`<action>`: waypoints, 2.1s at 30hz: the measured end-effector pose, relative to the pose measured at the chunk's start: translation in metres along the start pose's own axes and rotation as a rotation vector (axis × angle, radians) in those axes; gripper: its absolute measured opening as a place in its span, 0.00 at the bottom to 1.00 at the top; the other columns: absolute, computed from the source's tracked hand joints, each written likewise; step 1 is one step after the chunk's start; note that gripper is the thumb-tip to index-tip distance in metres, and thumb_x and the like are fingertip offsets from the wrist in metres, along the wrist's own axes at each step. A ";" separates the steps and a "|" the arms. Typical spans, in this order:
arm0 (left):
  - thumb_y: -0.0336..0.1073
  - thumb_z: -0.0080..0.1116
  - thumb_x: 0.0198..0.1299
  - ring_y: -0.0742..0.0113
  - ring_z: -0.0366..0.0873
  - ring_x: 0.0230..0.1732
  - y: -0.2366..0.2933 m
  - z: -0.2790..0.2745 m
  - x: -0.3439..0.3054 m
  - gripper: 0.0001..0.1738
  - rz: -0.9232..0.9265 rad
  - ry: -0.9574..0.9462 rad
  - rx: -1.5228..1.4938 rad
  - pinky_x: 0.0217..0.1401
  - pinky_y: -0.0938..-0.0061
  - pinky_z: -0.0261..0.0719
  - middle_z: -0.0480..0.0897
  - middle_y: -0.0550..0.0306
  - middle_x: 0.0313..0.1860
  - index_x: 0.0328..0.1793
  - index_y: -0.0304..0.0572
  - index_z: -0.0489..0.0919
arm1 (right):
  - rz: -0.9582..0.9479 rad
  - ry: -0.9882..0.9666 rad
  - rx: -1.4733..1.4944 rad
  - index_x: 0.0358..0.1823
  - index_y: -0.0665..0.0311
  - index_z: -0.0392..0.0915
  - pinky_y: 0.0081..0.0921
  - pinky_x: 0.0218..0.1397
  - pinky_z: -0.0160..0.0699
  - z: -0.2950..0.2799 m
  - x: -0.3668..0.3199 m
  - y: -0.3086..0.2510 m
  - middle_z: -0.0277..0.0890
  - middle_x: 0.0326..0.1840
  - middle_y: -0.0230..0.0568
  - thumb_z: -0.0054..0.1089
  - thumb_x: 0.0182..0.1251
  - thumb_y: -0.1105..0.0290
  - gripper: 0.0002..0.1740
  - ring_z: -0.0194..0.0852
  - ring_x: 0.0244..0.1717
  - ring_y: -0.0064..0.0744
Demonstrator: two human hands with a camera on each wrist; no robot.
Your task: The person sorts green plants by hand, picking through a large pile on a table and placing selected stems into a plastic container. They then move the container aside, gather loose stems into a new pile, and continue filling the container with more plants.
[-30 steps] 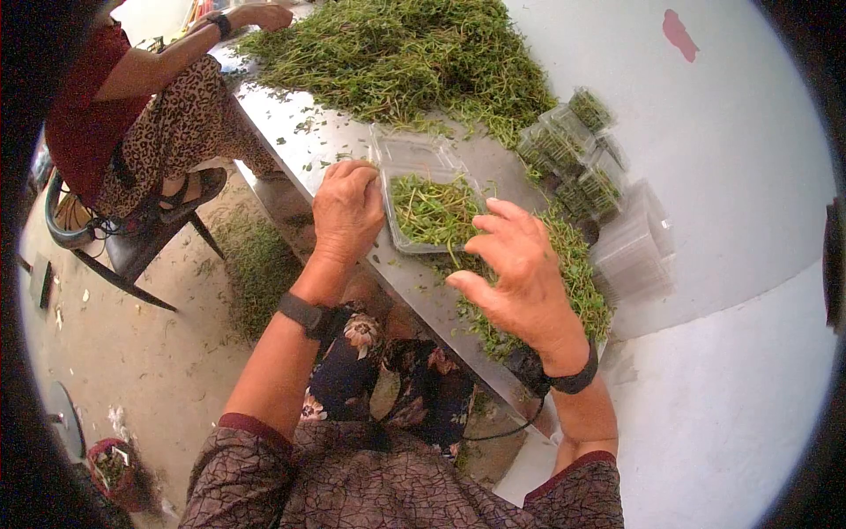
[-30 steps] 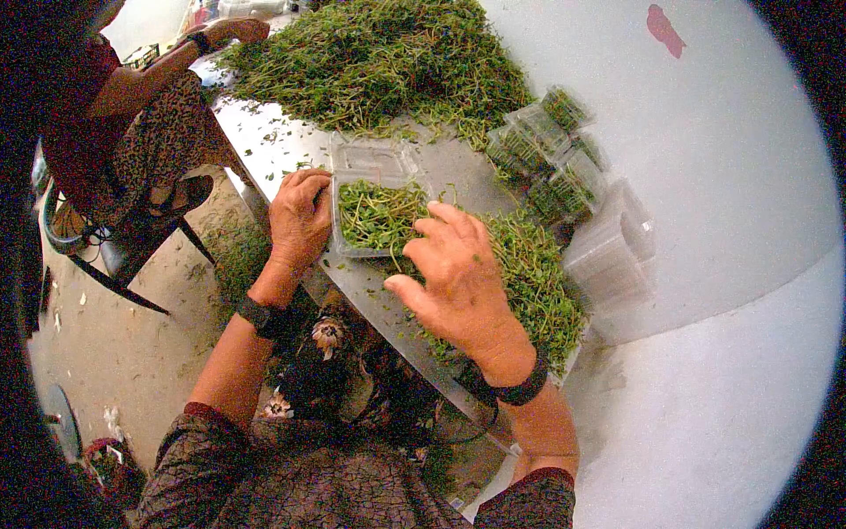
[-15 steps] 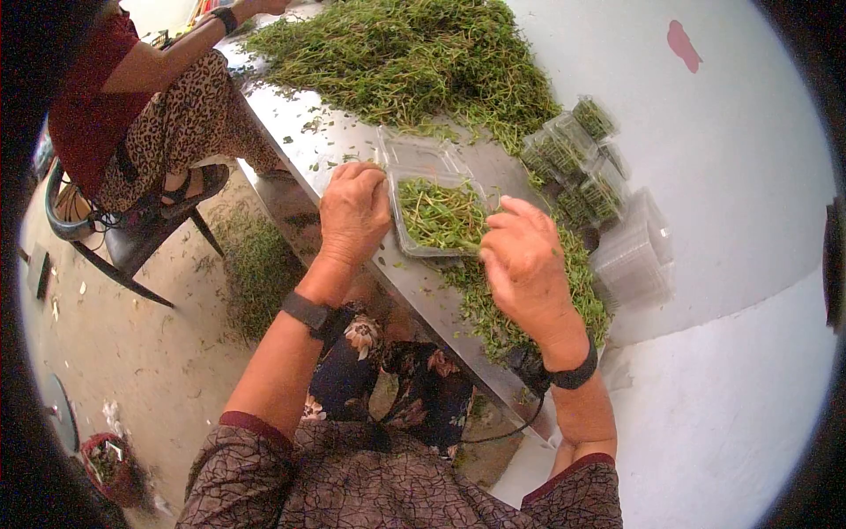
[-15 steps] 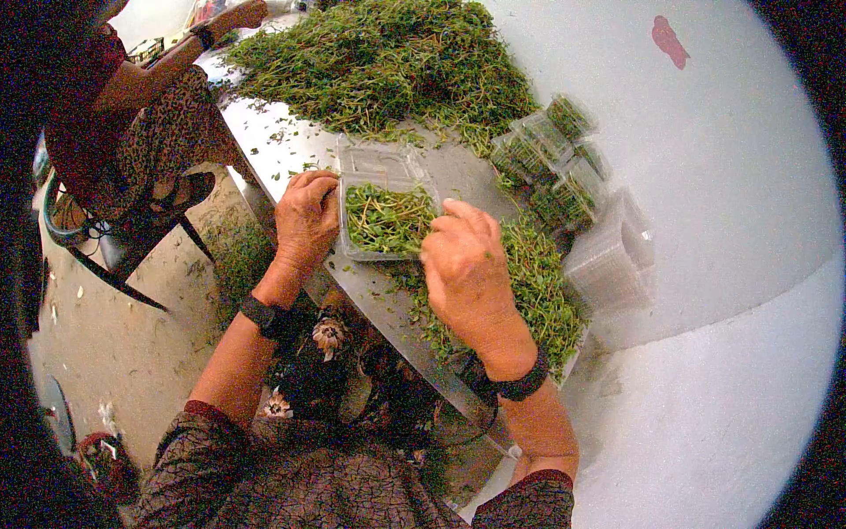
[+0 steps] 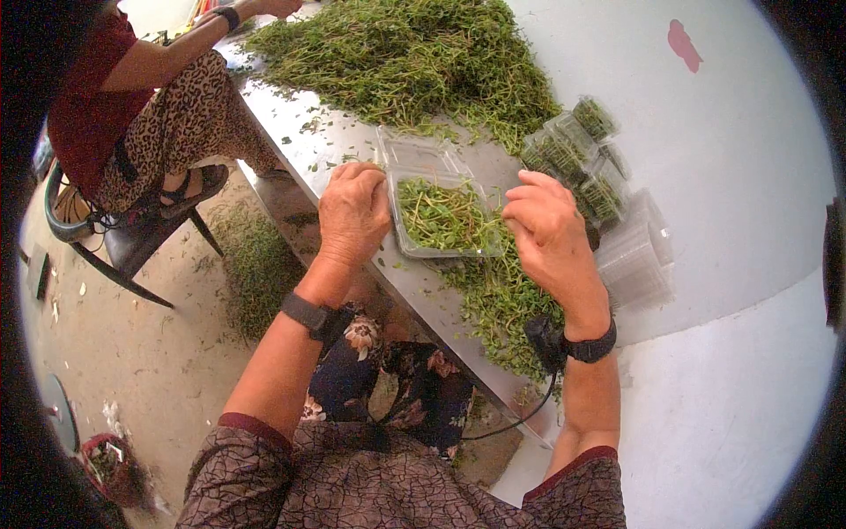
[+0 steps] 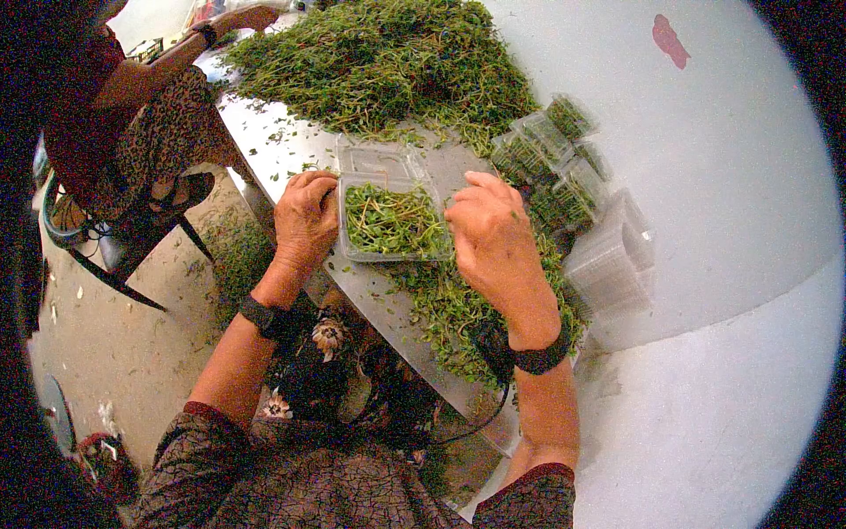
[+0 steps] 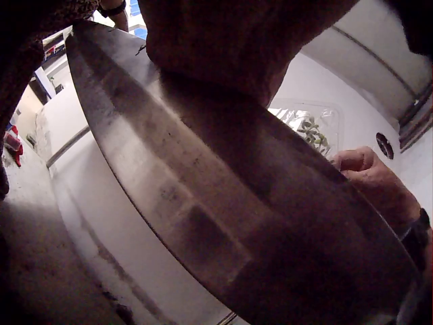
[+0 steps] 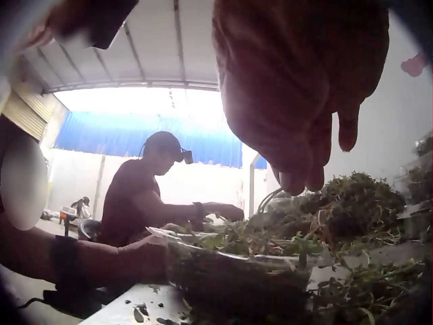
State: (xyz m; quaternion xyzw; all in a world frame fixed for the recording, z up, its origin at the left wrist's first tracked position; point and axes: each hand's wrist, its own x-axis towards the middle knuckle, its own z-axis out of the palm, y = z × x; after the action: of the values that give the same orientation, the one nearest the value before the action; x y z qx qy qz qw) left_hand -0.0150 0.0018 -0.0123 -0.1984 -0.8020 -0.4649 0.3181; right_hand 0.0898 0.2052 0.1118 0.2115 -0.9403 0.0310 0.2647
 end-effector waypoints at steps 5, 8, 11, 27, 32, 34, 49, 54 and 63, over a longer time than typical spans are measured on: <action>0.26 0.56 0.52 0.50 0.78 0.48 0.000 -0.001 0.000 0.06 -0.001 -0.006 0.004 0.53 0.65 0.76 0.83 0.51 0.42 0.36 0.35 0.80 | -0.140 -0.088 -0.098 0.31 0.64 0.78 0.41 0.64 0.65 0.011 0.004 0.006 0.77 0.43 0.45 0.59 0.49 0.78 0.06 0.69 0.60 0.47; 0.26 0.56 0.52 0.51 0.78 0.48 0.000 -0.001 0.000 0.06 -0.004 -0.014 0.005 0.53 0.65 0.76 0.83 0.50 0.43 0.36 0.35 0.80 | -0.114 -0.056 -0.123 0.33 0.64 0.78 0.42 0.63 0.65 0.016 0.006 0.006 0.76 0.45 0.46 0.59 0.51 0.77 0.07 0.69 0.59 0.47; 0.26 0.56 0.52 0.50 0.78 0.48 0.001 -0.002 0.000 0.06 -0.012 -0.015 -0.002 0.53 0.65 0.76 0.83 0.50 0.43 0.36 0.35 0.80 | -0.032 0.008 -0.069 0.34 0.64 0.78 0.42 0.62 0.66 0.011 0.002 0.004 0.77 0.46 0.46 0.59 0.52 0.76 0.07 0.70 0.58 0.48; 0.26 0.55 0.52 0.47 0.77 0.43 0.002 0.001 0.001 0.04 0.022 0.052 -0.032 0.49 0.61 0.75 0.81 0.49 0.37 0.31 0.34 0.79 | 0.014 -0.125 0.107 0.33 0.63 0.79 0.45 0.63 0.64 0.011 -0.019 -0.023 0.81 0.43 0.40 0.61 0.58 0.67 0.07 0.71 0.57 0.50; 0.26 0.55 0.52 0.47 0.77 0.43 0.002 0.000 0.001 0.04 0.027 0.048 -0.037 0.48 0.61 0.75 0.81 0.49 0.37 0.31 0.34 0.79 | 0.002 -0.175 0.093 0.32 0.63 0.80 0.45 0.64 0.63 0.016 -0.021 -0.019 0.81 0.44 0.39 0.60 0.59 0.64 0.09 0.70 0.58 0.49; 0.26 0.55 0.52 0.47 0.77 0.43 0.003 0.000 0.001 0.04 0.030 0.043 -0.034 0.48 0.61 0.75 0.81 0.49 0.37 0.31 0.34 0.79 | 0.006 -0.161 0.106 0.32 0.64 0.80 0.45 0.63 0.64 0.015 -0.021 -0.018 0.81 0.44 0.39 0.60 0.60 0.64 0.10 0.70 0.58 0.49; 0.26 0.55 0.52 0.48 0.77 0.43 0.003 0.000 0.001 0.04 0.022 0.043 -0.037 0.49 0.62 0.75 0.81 0.49 0.37 0.31 0.33 0.80 | 0.077 -0.094 0.103 0.38 0.64 0.79 0.44 0.62 0.66 0.016 -0.018 -0.011 0.80 0.43 0.45 0.62 0.59 0.64 0.11 0.70 0.58 0.52; 0.26 0.55 0.52 0.47 0.77 0.44 0.004 -0.001 0.001 0.04 0.024 0.043 -0.017 0.50 0.61 0.75 0.82 0.49 0.38 0.31 0.34 0.80 | 0.017 -0.152 0.138 0.36 0.64 0.78 0.44 0.61 0.66 0.020 -0.015 -0.013 0.80 0.41 0.45 0.62 0.59 0.63 0.11 0.70 0.58 0.52; 0.26 0.56 0.52 0.48 0.77 0.44 0.005 -0.002 0.001 0.03 0.017 0.032 -0.029 0.51 0.62 0.75 0.81 0.49 0.38 0.31 0.34 0.79 | 0.035 -0.054 0.096 0.40 0.64 0.79 0.45 0.62 0.65 0.020 0.001 -0.008 0.80 0.43 0.47 0.60 0.62 0.61 0.13 0.70 0.59 0.52</action>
State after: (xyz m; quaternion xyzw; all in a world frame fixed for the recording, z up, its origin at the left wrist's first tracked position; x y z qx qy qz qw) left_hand -0.0116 0.0024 -0.0075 -0.2024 -0.7883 -0.4770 0.3319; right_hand 0.0822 0.1940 0.0949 0.2081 -0.9482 0.0749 0.2281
